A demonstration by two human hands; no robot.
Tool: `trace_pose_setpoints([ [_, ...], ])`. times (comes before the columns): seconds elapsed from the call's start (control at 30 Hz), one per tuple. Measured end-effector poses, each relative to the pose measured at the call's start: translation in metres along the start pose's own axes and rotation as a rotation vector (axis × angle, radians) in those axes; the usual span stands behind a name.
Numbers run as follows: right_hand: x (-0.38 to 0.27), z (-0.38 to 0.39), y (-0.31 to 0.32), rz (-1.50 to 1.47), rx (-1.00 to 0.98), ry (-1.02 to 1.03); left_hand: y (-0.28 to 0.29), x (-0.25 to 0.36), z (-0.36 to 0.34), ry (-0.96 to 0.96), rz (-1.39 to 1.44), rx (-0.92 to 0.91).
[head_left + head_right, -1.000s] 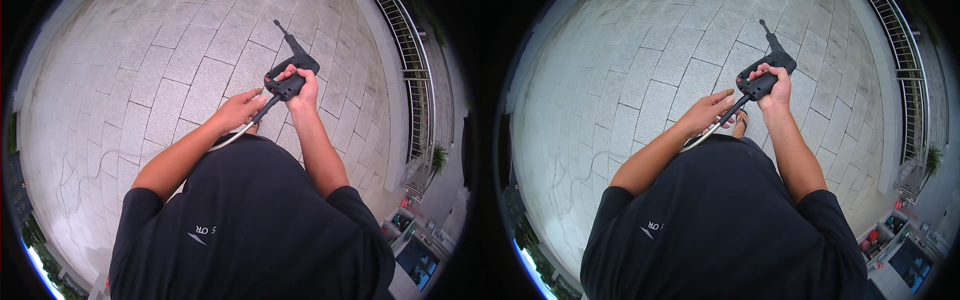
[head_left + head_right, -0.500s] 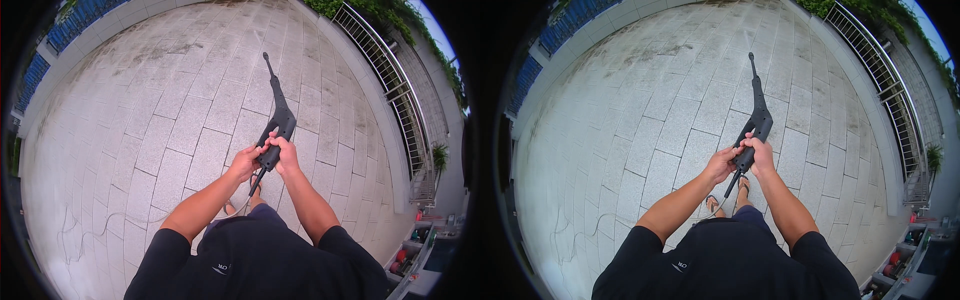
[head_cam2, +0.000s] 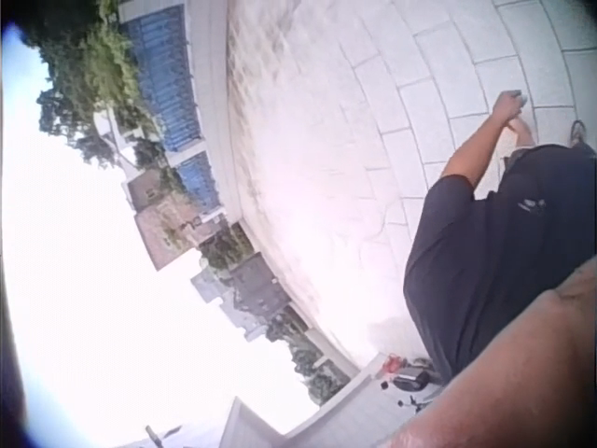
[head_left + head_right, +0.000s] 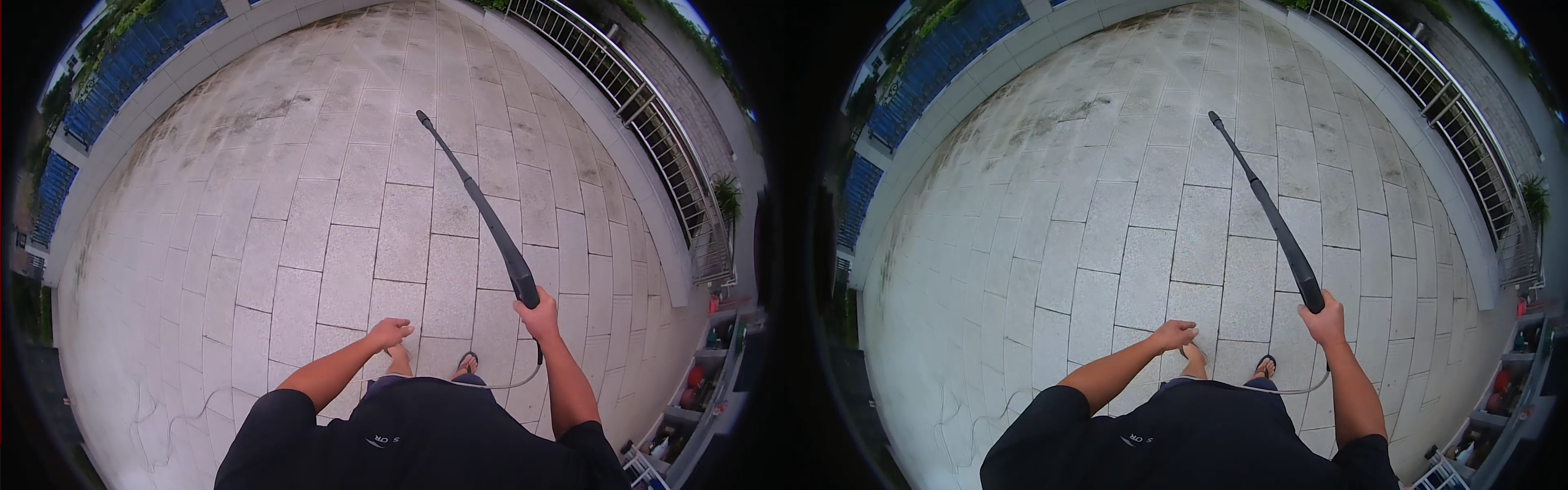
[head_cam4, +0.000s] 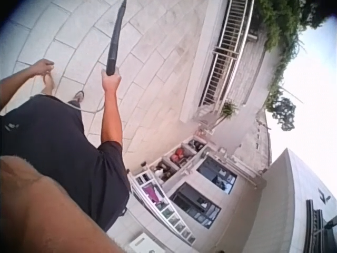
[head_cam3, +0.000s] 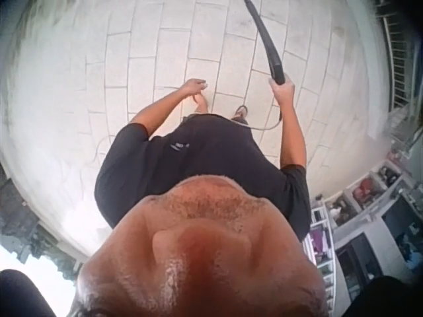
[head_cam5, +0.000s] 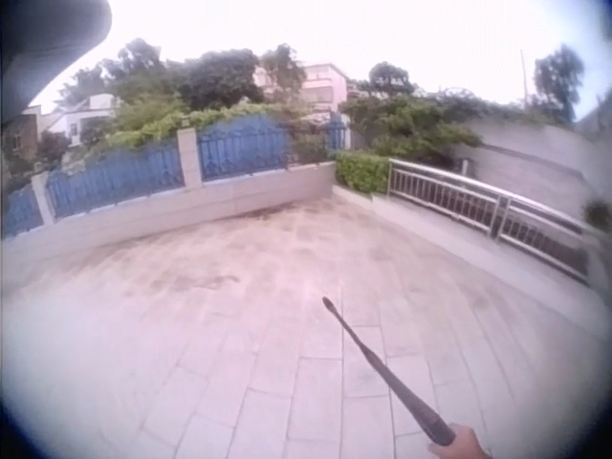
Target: The person connects a yellow hose to a pressure washer machine, attaches the water intake to a tap, and assembles the pressure washer gun.
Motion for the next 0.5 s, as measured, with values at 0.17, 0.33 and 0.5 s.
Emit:
trace_pose_setpoints([
  [0.17, 0.058, 0.11, 0.104, 0.081, 0.085, 0.034, -0.022, 0.022, 0.023, 0.112, 0.09, 0.073],
  [0.33, 0.108, 0.208, 0.194, 0.179, 0.006, -0.143, -0.127, 0.162, 0.005, -0.082, 0.161, 0.028],
  [0.5, 0.182, 0.319, 0.286, 0.178, -0.036, -0.141, -0.313, 0.328, -0.009, 0.0, 0.708, -0.081],
])
Point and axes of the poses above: each hand's wrist, its own z-axis away from the middle knuckle, its own y-axis out of the back of the hand, x = y × z, the point moved 7 cm from there along -z, towards the middle knuckle, and after that the axes turned 12 degrees about -z, right-handed, at the moved point
